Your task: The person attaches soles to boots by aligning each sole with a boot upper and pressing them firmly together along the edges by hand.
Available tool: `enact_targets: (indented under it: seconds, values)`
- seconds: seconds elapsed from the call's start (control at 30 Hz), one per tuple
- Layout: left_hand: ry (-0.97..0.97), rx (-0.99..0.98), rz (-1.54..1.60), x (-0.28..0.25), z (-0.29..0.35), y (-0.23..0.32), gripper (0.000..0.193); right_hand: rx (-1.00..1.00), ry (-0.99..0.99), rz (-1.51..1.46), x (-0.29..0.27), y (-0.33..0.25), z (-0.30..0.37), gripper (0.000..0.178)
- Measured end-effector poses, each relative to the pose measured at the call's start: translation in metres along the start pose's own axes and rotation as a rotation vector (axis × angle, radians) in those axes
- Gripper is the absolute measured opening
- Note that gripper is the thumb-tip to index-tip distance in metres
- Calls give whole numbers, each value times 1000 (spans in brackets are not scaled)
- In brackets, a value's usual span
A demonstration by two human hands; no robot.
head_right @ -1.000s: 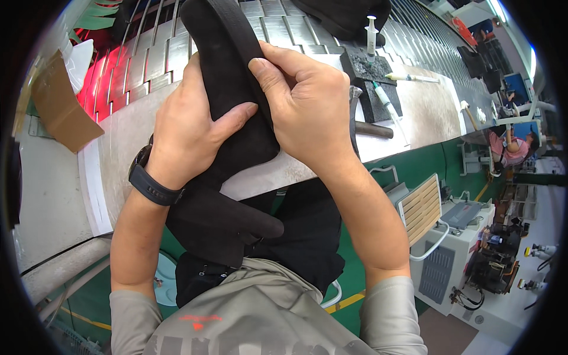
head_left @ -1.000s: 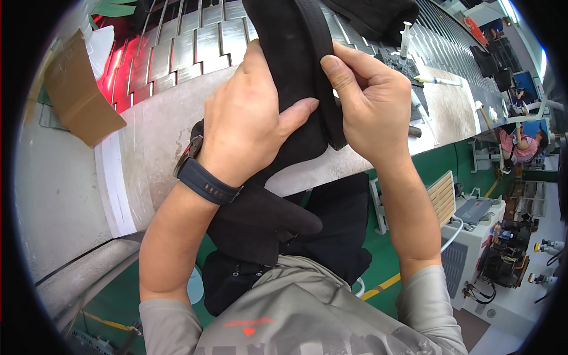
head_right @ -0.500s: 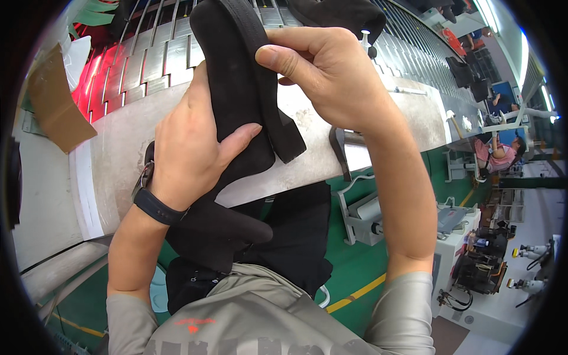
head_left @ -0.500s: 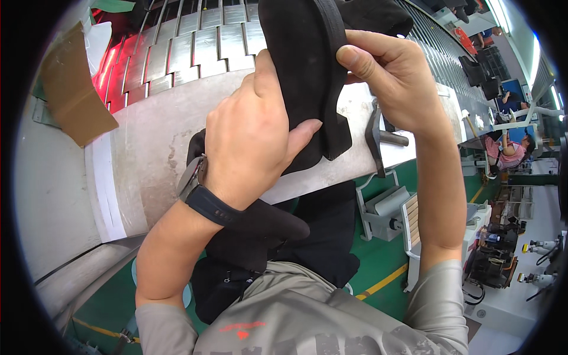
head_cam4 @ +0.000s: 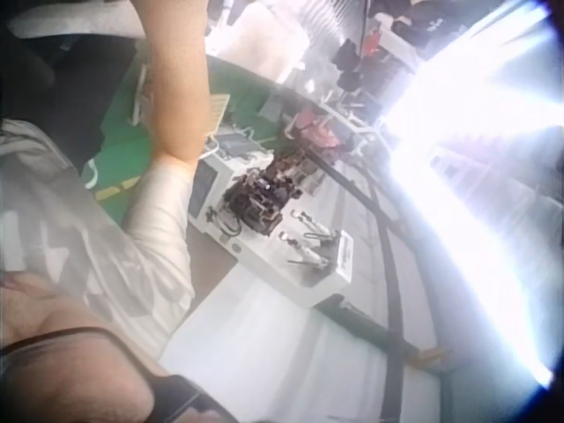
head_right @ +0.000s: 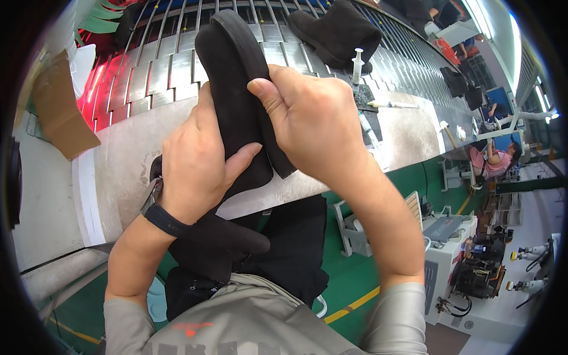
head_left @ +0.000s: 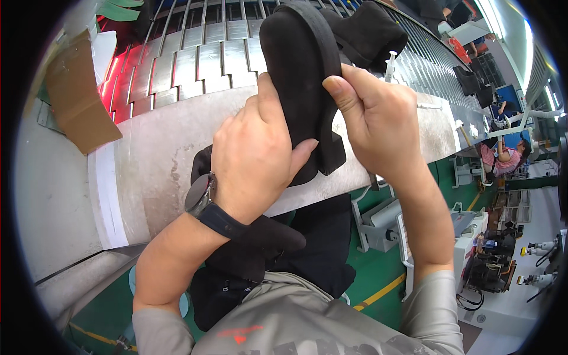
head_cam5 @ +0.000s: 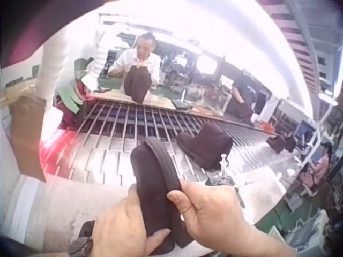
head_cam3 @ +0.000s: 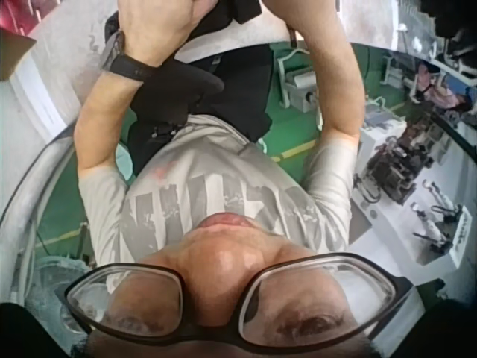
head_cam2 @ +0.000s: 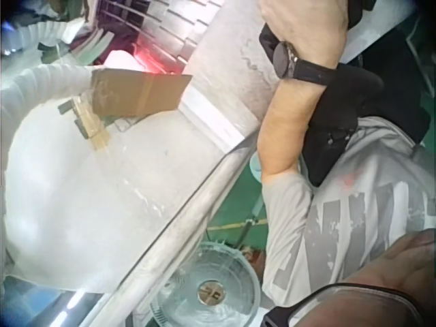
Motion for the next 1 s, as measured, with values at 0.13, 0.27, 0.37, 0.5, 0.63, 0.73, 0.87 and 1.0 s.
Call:
enact_targets:
  seconds: [0.13, 0.27, 0.37, 0.5, 0.63, 0.73, 0.87, 1.0]
  values:
    - [14, 28, -5, -2, 4, 6, 107, 155, -219, -270, -20, 18, -28, 65]
    - [55, 57, -18, -6, 8, 14, 108, 12, -317, -365, -21, 25, -41, 72]
    - [60, 85, -103, -4, 8, 11, 112, -43, -237, -378, -12, 32, -37, 70]
    - [77, 96, -22, -1, 7, 8, 110, -50, -143, -460, 2, 36, -34, 65]
    - [37, 58, -119, -6, 8, 15, 112, -95, -62, -90, -7, 16, -35, 62]
    - [31, 55, -109, -6, 9, 16, 111, -85, 58, 320, -8, -8, -28, 61]
    - [32, 61, -94, -5, 9, 19, 110, 8, 27, 179, -19, -6, -28, 68]
    - [20, 74, -113, -4, 15, 28, 112, 248, -270, -207, -47, 0, -53, 80]
Point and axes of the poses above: each hand's wrist, its own z-axis away from the middle knuckle, its own x-axis out of the palm, y = z × x, the point moved 1 cm from there along -z, towards the middle knuckle, and after that the axes turned 3 degrees about -y, right-handed, at the moved point
